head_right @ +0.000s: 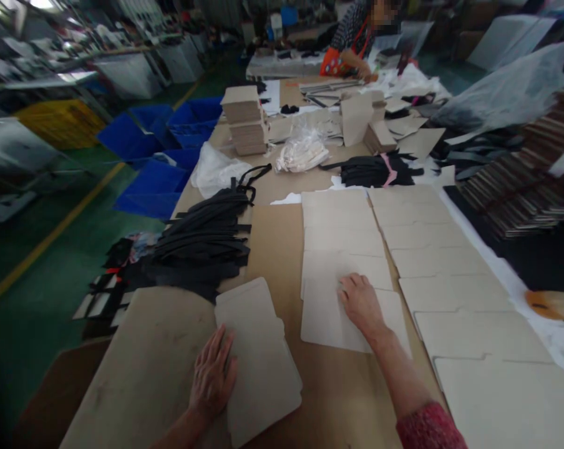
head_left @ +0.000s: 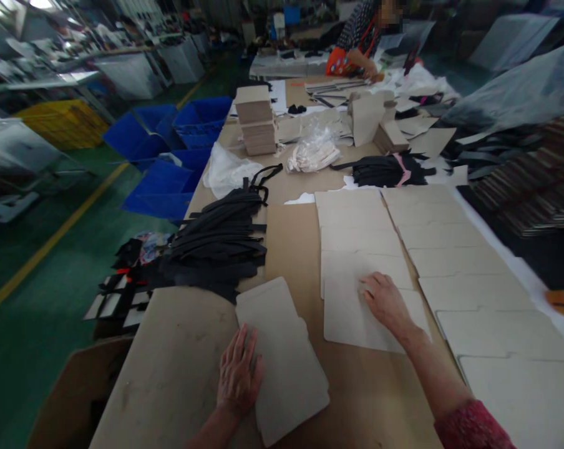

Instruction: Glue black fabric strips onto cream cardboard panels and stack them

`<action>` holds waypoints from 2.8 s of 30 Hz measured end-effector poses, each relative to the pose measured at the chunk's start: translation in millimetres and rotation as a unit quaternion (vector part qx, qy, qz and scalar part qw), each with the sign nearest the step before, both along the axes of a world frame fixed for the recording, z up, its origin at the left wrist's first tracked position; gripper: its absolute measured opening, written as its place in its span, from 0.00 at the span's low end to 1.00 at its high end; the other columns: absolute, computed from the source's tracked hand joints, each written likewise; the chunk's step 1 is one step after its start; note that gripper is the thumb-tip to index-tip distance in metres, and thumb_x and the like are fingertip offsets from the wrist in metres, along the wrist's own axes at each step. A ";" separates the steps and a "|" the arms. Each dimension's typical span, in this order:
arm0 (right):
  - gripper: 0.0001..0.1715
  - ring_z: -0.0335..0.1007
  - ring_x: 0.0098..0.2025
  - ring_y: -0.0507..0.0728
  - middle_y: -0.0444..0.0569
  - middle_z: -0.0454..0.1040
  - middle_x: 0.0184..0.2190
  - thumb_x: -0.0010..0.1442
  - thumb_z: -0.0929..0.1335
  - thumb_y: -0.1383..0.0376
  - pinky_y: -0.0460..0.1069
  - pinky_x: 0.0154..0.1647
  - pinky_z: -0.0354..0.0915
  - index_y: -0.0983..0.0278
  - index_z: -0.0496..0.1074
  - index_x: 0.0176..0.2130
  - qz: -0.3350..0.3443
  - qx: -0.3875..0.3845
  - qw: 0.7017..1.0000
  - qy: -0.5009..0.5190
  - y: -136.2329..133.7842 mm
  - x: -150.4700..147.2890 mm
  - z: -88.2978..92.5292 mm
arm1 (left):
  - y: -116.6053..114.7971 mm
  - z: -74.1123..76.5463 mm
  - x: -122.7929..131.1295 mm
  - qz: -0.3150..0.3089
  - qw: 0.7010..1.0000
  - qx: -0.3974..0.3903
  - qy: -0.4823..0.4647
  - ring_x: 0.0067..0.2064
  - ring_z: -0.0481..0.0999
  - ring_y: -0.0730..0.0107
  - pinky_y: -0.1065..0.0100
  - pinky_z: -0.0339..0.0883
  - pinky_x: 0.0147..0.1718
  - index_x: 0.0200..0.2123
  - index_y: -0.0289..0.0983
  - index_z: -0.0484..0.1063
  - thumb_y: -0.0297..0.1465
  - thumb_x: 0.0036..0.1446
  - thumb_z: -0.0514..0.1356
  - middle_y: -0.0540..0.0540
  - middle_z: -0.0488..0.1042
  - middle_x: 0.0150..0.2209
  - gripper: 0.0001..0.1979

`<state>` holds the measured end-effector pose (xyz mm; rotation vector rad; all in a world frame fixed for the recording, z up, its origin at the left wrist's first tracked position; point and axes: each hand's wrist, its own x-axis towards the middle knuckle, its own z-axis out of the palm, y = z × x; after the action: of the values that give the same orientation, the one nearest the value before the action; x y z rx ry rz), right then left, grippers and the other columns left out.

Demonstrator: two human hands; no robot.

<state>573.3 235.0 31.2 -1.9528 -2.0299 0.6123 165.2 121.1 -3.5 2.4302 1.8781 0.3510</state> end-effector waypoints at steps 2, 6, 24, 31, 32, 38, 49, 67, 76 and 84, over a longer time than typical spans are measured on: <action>0.15 0.68 0.48 0.61 0.57 0.73 0.46 0.65 0.62 0.65 0.55 0.54 0.63 0.65 0.71 0.49 0.024 0.000 0.998 0.050 -20.0 -40.5 -3.2 | -1.4 2.6 1.4 0.006 1.000 -0.010 0.001 0.67 0.56 0.53 0.51 0.60 0.58 0.68 0.42 0.50 0.31 0.62 0.53 0.40 0.52 0.69 0.31; 0.18 0.71 0.46 0.59 0.55 0.73 0.46 0.65 0.63 0.62 0.53 0.50 0.68 0.65 0.71 0.52 0.041 -0.025 0.988 0.147 -63.3 -127.1 -16.0 | -3.4 5.7 4.2 0.021 1.000 -0.019 0.006 0.67 0.55 0.54 0.52 0.60 0.58 0.67 0.42 0.51 0.30 0.62 0.53 0.41 0.52 0.69 0.30; 0.11 0.72 0.36 0.58 0.51 0.76 0.34 0.64 0.60 0.67 0.50 0.37 0.65 0.61 0.71 0.40 -0.085 -0.049 0.972 0.212 -111.1 -206.3 -3.9 | -2.5 4.3 3.7 0.015 1.000 -0.007 -0.016 0.67 0.56 0.51 0.51 0.59 0.58 0.67 0.41 0.53 0.32 0.64 0.52 0.39 0.53 0.68 0.29; 0.14 0.69 0.31 0.53 0.41 0.74 0.27 0.64 0.61 0.62 0.45 0.32 0.61 0.61 0.73 0.33 -0.038 -0.106 0.972 0.205 -92.3 -89.1 31.3 | 2.8 -3.5 1.7 0.007 1.000 0.015 -0.010 0.64 0.60 0.46 0.47 0.60 0.56 0.69 0.45 0.42 0.36 0.65 0.50 0.38 0.52 0.68 0.32; 0.15 0.69 0.31 0.53 0.41 0.74 0.27 0.64 0.61 0.61 0.45 0.31 0.61 0.60 0.74 0.32 -0.024 -0.122 0.972 0.199 -92.3 -63.6 37.3 | 3.2 -3.7 1.8 0.001 1.000 0.020 -0.009 0.64 0.60 0.46 0.47 0.60 0.56 0.69 0.45 0.42 0.36 0.65 0.51 0.38 0.52 0.68 0.33; 0.11 0.68 0.30 0.55 0.43 0.75 0.25 0.58 0.65 0.63 0.47 0.32 0.59 0.61 0.75 0.27 0.006 -0.166 0.980 0.106 -82.5 33.4 34.8 | 4.7 -3.8 3.4 0.003 1.000 0.025 -0.010 0.64 0.60 0.46 0.47 0.60 0.56 0.69 0.47 0.40 0.34 0.64 0.51 0.39 0.53 0.68 0.34; 0.13 0.71 0.45 0.59 0.49 0.78 0.40 0.57 0.64 0.70 0.50 0.46 0.61 0.60 0.77 0.38 0.037 -0.163 0.986 -0.013 -63.9 37.3 8.9 | 4.0 -5.1 3.3 0.004 1.000 0.017 -0.006 0.64 0.60 0.45 0.46 0.60 0.56 0.69 0.47 0.39 0.33 0.65 0.50 0.39 0.53 0.68 0.33; 0.17 0.65 0.52 0.64 0.55 0.74 0.47 0.56 0.65 0.74 0.56 0.50 0.61 0.62 0.74 0.45 0.029 -0.112 0.986 -0.121 -74.6 22.2 18.0 | 0.9 -3.1 3.6 0.006 1.000 0.005 -0.010 0.66 0.58 0.49 0.49 0.58 0.58 0.66 0.39 0.54 0.32 0.64 0.51 0.36 0.55 0.67 0.28; 0.23 0.67 0.54 0.61 0.58 0.72 0.52 0.63 0.65 0.64 0.53 0.58 0.61 0.68 0.67 0.57 0.021 -0.017 0.995 0.099 -78.1 -144.2 -0.1 | -3.7 1.7 5.0 0.027 0.999 -0.011 0.013 0.67 0.56 0.53 0.52 0.60 0.58 0.66 0.40 0.56 0.31 0.63 0.52 0.40 0.54 0.68 0.28; 0.16 0.66 0.51 0.63 0.59 0.70 0.47 0.61 0.63 0.70 0.55 0.55 0.60 0.66 0.71 0.48 -0.065 0.006 0.993 0.102 -79.1 -191.0 5.7 | -4.7 -0.2 3.2 0.026 1.000 -0.013 -0.005 0.67 0.55 0.54 0.53 0.58 0.59 0.65 0.40 0.58 0.30 0.62 0.52 0.41 0.54 0.68 0.27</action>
<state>382.4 155.9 36.9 -1.9122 -1.7656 0.7326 168.5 116.3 -3.7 2.3617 1.9319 0.3395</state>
